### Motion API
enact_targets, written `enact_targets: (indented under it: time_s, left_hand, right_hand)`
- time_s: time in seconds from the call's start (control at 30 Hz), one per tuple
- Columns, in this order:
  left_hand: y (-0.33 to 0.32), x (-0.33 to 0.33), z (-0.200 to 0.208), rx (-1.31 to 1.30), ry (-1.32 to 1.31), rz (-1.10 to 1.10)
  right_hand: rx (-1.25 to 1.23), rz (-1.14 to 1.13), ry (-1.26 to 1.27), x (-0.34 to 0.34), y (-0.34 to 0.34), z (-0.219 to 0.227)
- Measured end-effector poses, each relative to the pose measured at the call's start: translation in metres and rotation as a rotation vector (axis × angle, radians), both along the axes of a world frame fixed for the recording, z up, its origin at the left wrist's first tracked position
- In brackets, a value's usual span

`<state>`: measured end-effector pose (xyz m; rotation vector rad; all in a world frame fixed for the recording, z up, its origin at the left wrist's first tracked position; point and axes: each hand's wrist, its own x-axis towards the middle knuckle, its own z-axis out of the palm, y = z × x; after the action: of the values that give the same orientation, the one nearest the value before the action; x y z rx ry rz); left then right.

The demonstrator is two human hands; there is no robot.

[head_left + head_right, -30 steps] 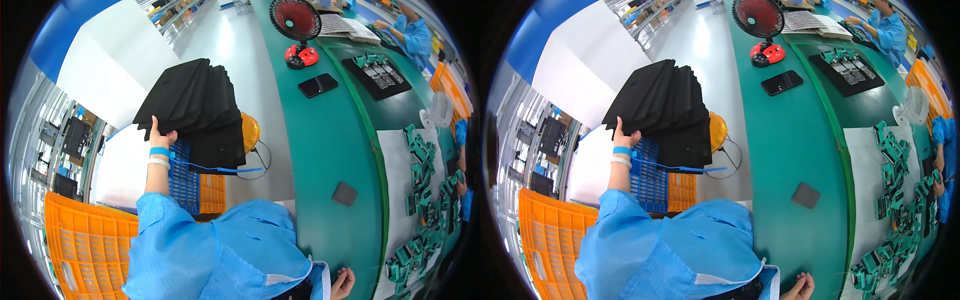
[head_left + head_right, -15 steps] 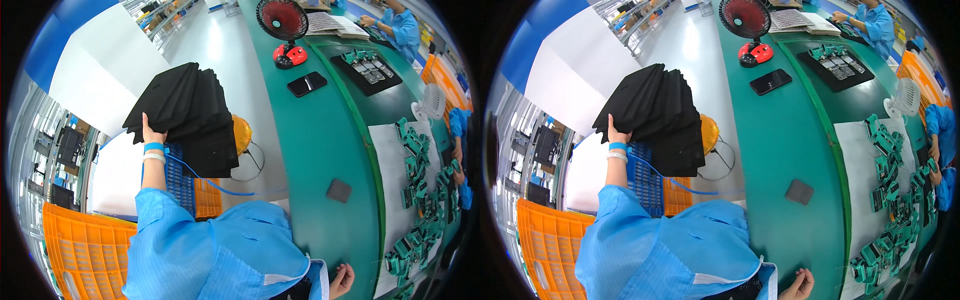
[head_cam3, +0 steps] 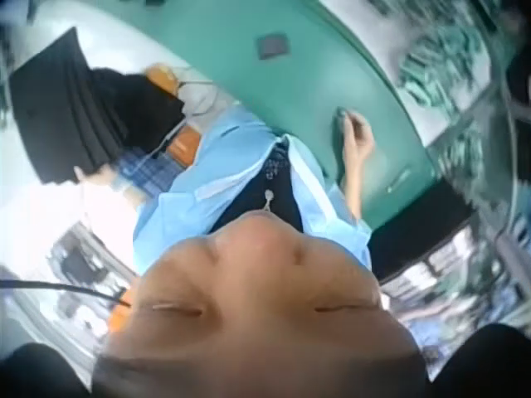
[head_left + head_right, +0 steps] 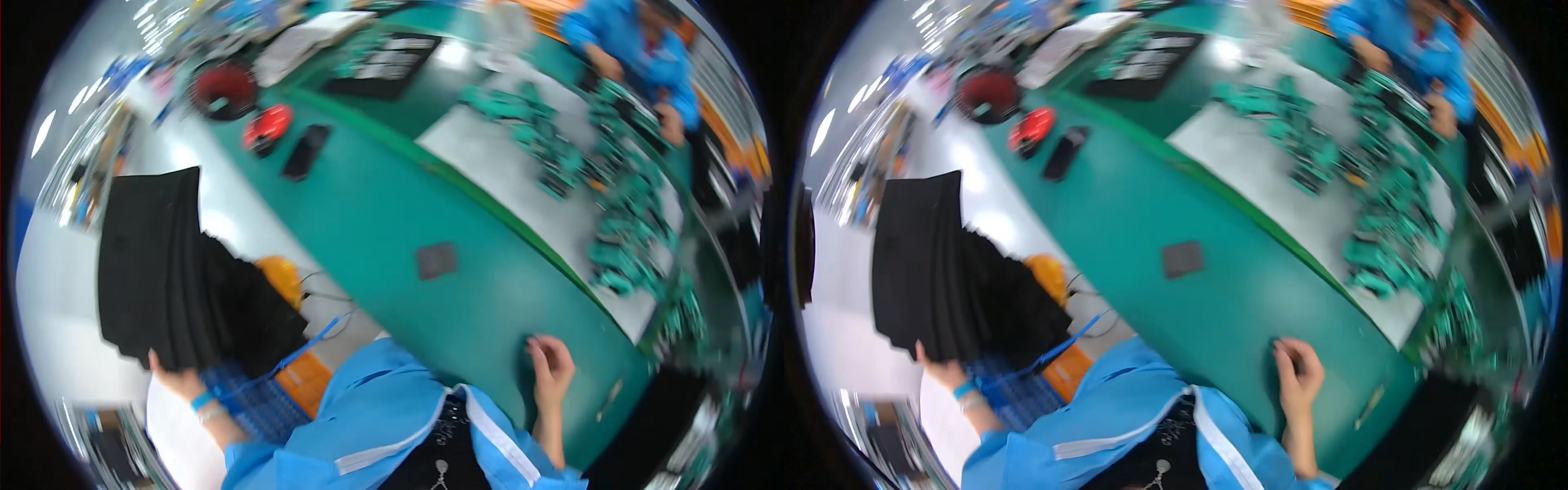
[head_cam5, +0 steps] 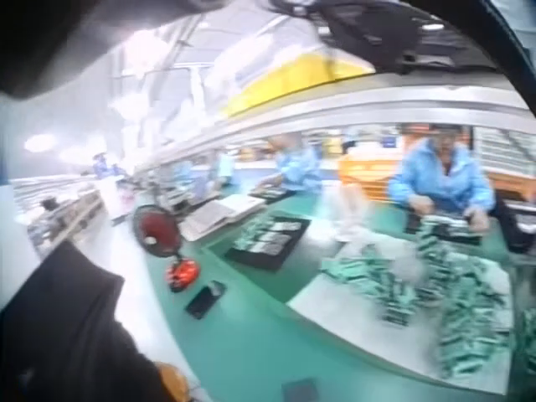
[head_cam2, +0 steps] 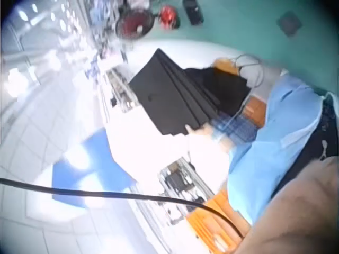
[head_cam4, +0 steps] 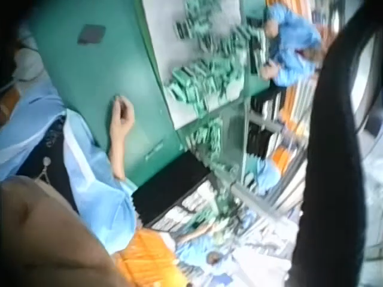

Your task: The person assembles electronic components and modules onto printed circuit boards by hand at an industrial assembly line station.

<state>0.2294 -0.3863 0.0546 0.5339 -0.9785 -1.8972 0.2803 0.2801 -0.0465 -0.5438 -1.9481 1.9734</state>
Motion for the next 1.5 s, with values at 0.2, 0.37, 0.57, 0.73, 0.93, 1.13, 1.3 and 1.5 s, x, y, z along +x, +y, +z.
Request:
enact_targets:
  time_s: [0.2,0.37,0.57,0.73,0.93,1.13,1.3,1.5]
  left_hand:
    - [0.102,-0.144,0.041,0.046,0.007,-0.78]
    - [0.233,-0.286,0.006,-0.058,0.277,-1.654]
    - [0.387,-0.287,0.002,-0.383,0.416,-2.0]
    - [0.411,-0.277,0.009,-1.155,0.526,-2.221]
    - [0.401,-0.239,0.002,-1.046,0.285,-2.129]
    - [0.396,-0.196,-0.043,-0.683,0.038,-2.132]
    - [0.404,-0.187,-0.035,-0.913,0.198,-2.028]
    - [0.406,-0.208,-0.049,-0.512,-0.226,-1.966]
  right_hand:
    - [0.247,0.092,0.211,-0.023,-0.008,0.069]
    - [0.502,-0.194,0.317,-0.024,0.004,0.137]
    - [0.111,-0.354,0.216,0.084,0.008,0.155]
    - [0.141,-0.523,0.15,0.144,-0.013,0.116]
    - [0.186,-0.471,0.127,0.186,-0.016,0.037]
    - [0.241,-0.4,-0.025,0.166,-0.029,0.031]
    - [0.494,-0.219,0.001,0.139,-0.027,0.079]
    - [-0.071,-0.511,0.226,0.132,-0.031,0.05]
